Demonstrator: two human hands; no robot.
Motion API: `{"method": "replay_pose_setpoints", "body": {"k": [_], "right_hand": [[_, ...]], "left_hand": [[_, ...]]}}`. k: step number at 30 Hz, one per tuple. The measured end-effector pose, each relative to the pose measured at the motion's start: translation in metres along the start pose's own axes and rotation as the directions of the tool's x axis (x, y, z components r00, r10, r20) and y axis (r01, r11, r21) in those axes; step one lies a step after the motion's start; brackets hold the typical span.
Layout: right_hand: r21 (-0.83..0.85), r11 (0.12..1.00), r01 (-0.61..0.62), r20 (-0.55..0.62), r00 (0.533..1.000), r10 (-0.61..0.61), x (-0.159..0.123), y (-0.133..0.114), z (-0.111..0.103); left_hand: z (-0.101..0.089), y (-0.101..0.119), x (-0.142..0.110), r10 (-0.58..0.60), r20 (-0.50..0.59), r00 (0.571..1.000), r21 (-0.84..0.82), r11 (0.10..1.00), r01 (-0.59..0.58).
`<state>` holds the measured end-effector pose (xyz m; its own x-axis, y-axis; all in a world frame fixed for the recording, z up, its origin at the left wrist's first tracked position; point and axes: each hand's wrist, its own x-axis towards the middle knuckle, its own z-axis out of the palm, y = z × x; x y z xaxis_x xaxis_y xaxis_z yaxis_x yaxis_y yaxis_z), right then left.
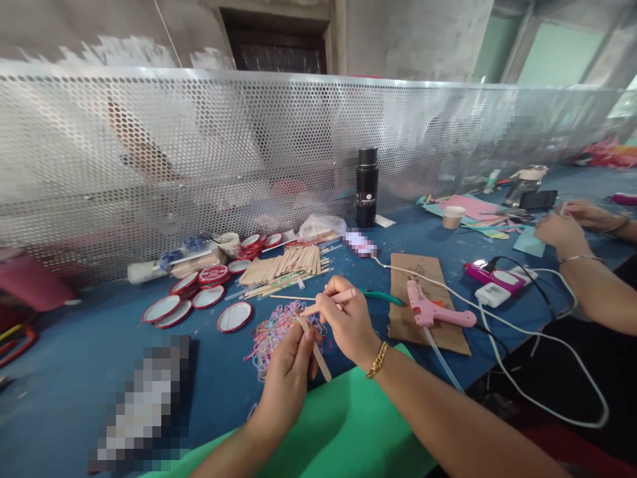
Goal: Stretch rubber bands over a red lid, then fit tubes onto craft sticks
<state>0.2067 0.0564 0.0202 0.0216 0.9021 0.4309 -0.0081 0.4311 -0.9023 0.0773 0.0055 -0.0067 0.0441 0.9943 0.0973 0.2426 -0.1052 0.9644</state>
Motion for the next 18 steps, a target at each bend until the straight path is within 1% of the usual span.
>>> {"method": "replay_pose_setpoints", "body": {"k": [3, 7, 11, 14, 18], "right_hand": [[-0.014, 1.0, 0.016, -0.002, 1.0, -0.016, 0.0004, 0.0017, 0.0001], [-0.035, 0.999, 0.023, -0.046, 0.999, -0.025, 0.0023, 0.0047, -0.0013], [0.002, 1.0, 0.006, -0.072, 0.997, -0.005, 0.0034, 0.0059, -0.0011], [0.043, 0.999, 0.001, -0.056, 0.998, 0.001, 0.0021, 0.0057, 0.0007], [0.067, 0.998, -0.02, -0.021, 1.0, 0.021, -0.0001, 0.0055, 0.0028]], "left_hand": [[-0.0004, 0.0005, 0.0004, 0.001, 0.0, 1.0, 0.01, 1.0, -0.001], [-0.0011, -0.0014, 0.0018, -0.007, -0.023, 1.0, 0.014, 1.0, 0.007], [-0.001, -0.0036, 0.0022, -0.006, -0.024, 1.0, 0.013, 1.0, 0.006], [-0.0009, -0.0041, 0.0021, -0.012, -0.017, 1.0, 0.017, 1.0, 0.013], [-0.0017, -0.0047, 0.0022, 0.006, -0.006, 1.0, 0.029, 1.0, -0.006]]}}
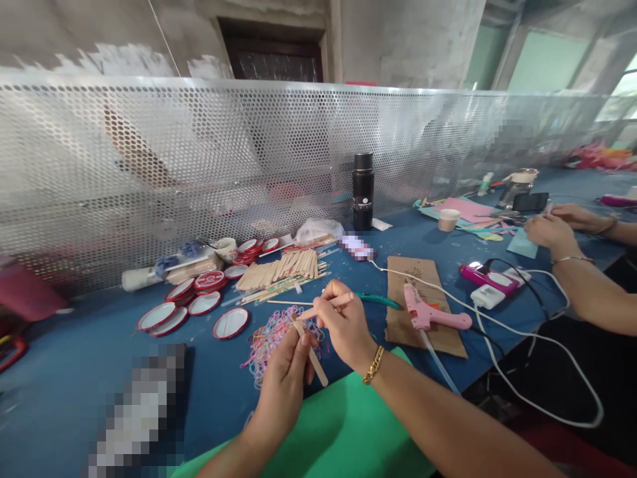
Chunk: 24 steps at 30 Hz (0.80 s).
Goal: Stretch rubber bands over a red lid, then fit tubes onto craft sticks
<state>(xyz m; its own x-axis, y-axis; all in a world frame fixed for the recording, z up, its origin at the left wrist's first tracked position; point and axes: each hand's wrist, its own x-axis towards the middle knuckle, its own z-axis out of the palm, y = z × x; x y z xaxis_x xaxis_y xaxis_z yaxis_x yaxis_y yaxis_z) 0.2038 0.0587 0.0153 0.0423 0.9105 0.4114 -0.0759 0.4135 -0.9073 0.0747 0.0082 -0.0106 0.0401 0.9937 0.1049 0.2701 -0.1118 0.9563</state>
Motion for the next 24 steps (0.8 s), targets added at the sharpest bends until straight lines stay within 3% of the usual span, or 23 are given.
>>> {"method": "replay_pose_setpoints", "body": {"k": [11, 18, 24], "right_hand": [[-0.047, 0.999, 0.014, -0.053, 0.998, -0.016, 0.0034, 0.001, -0.002], [-0.005, 1.0, -0.001, 0.009, 1.0, 0.001, 0.0009, -0.0024, -0.0002], [-0.051, 0.999, 0.009, -0.034, 0.999, -0.01, 0.0027, -0.0005, -0.0023]], "left_hand": [[-0.0002, 0.0029, -0.0003, 0.007, -0.028, 1.0, 0.006, 1.0, -0.007], [-0.0001, 0.004, -0.0007, 0.007, -0.021, 1.0, 0.006, 1.0, -0.007], [-0.0008, 0.0039, -0.0005, 0.006, -0.03, 1.0, 0.007, 1.0, -0.006]]}}
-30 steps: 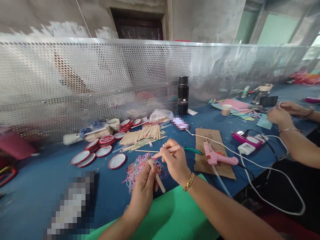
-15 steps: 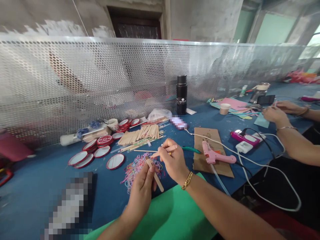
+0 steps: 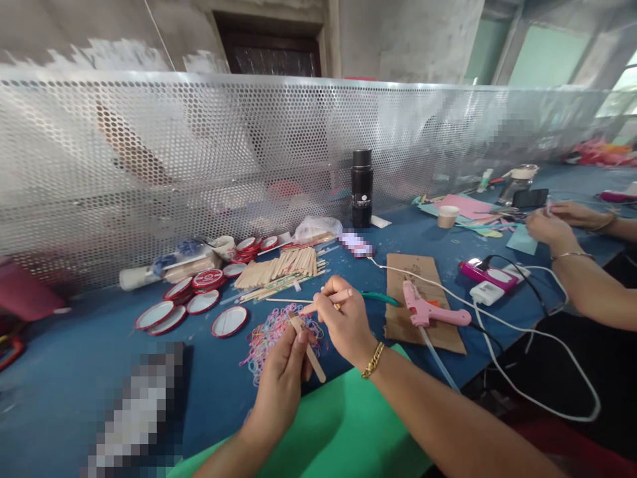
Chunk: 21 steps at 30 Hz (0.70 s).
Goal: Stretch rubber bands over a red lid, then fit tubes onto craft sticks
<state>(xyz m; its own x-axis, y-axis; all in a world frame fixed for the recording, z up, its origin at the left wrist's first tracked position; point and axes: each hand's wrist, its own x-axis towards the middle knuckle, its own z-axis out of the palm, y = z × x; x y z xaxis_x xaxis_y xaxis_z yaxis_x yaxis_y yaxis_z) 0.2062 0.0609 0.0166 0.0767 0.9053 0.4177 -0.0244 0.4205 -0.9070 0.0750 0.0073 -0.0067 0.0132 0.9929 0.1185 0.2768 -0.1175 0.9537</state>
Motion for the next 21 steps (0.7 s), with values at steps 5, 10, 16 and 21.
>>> {"method": "replay_pose_setpoints", "body": {"k": [5, 10, 16, 21], "right_hand": [[0.031, 1.0, 0.005, 0.018, 1.0, -0.005, -0.0014, -0.0016, -0.0003], [0.046, 0.999, 0.013, 0.058, 0.998, -0.016, -0.0029, -0.003, 0.0016], [-0.014, 1.0, 0.002, 0.0, 1.0, -0.002, 0.0004, -0.001, -0.0001], [0.042, 0.999, -0.004, -0.002, 1.0, 0.004, -0.0003, -0.0019, -0.0001]], "left_hand": [[0.001, 0.0007, -0.0004, 0.005, -0.004, 1.0, -0.046, 0.999, -0.005], [0.0002, -0.0003, -0.0011, 0.004, 0.01, 1.0, -0.036, 0.999, -0.004], [-0.0002, 0.0001, -0.0005, 0.005, -0.019, 1.0, -0.023, 1.0, -0.005], [0.0005, 0.0027, -0.0008, 0.014, -0.039, 0.999, -0.026, 1.0, -0.015]]}}
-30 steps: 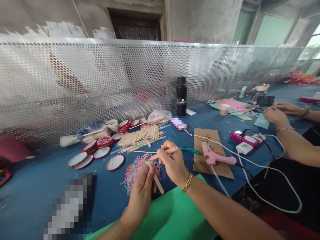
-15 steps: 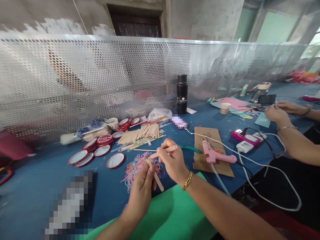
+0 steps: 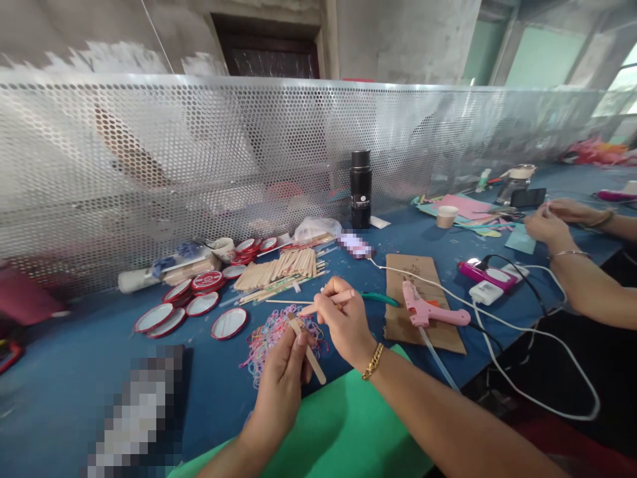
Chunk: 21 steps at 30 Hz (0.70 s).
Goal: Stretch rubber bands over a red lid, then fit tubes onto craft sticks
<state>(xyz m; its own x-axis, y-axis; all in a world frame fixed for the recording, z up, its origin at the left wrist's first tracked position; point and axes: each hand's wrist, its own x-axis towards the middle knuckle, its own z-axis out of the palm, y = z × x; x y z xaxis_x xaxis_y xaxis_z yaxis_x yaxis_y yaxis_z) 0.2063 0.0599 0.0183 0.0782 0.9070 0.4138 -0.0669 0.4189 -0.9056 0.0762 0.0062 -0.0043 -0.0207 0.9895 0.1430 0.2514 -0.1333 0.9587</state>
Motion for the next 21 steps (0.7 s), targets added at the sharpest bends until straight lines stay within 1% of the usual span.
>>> {"method": "replay_pose_setpoints", "body": {"k": [3, 5, 9, 13, 17, 19, 21], "right_hand": [[0.054, 0.998, -0.02, 0.052, 0.999, 0.017, -0.0017, -0.0008, 0.0014], [0.051, 0.999, -0.012, 0.067, 0.998, 0.009, -0.0021, -0.0006, 0.002], [-0.006, 1.0, 0.005, 0.033, 0.999, -0.004, -0.0011, 0.0009, 0.0013], [-0.02, 1.0, 0.007, -0.008, 1.0, -0.007, -0.0001, 0.0014, 0.0], [0.025, 0.999, -0.025, 0.035, 0.999, 0.024, -0.0005, 0.0, 0.0008], [0.025, 0.999, -0.027, 0.057, 0.998, 0.025, -0.0004, -0.0002, 0.0012], [0.005, 1.0, -0.019, 0.051, 0.999, 0.019, 0.0002, 0.0002, 0.001]], "left_hand": [[-0.0001, 0.0008, -0.0003, -0.003, 0.022, 1.0, 0.007, 1.0, 0.003], [0.0001, 0.0011, -0.0005, -0.008, 0.033, 0.999, 0.013, 1.0, 0.008], [0.0008, -0.0001, -0.0001, -0.039, 0.034, 0.999, -0.001, 0.999, 0.039], [0.0005, -0.0021, 0.0005, -0.029, 0.021, 0.999, -0.009, 1.0, 0.03], [0.0003, -0.0014, 0.0005, -0.02, 0.033, 0.999, -0.019, 1.0, 0.02], [0.0005, 0.0001, 0.0004, -0.025, 0.038, 0.999, -0.022, 0.999, 0.026], [0.0009, 0.0016, 0.0005, -0.036, 0.036, 0.999, -0.021, 0.999, 0.037]]}}
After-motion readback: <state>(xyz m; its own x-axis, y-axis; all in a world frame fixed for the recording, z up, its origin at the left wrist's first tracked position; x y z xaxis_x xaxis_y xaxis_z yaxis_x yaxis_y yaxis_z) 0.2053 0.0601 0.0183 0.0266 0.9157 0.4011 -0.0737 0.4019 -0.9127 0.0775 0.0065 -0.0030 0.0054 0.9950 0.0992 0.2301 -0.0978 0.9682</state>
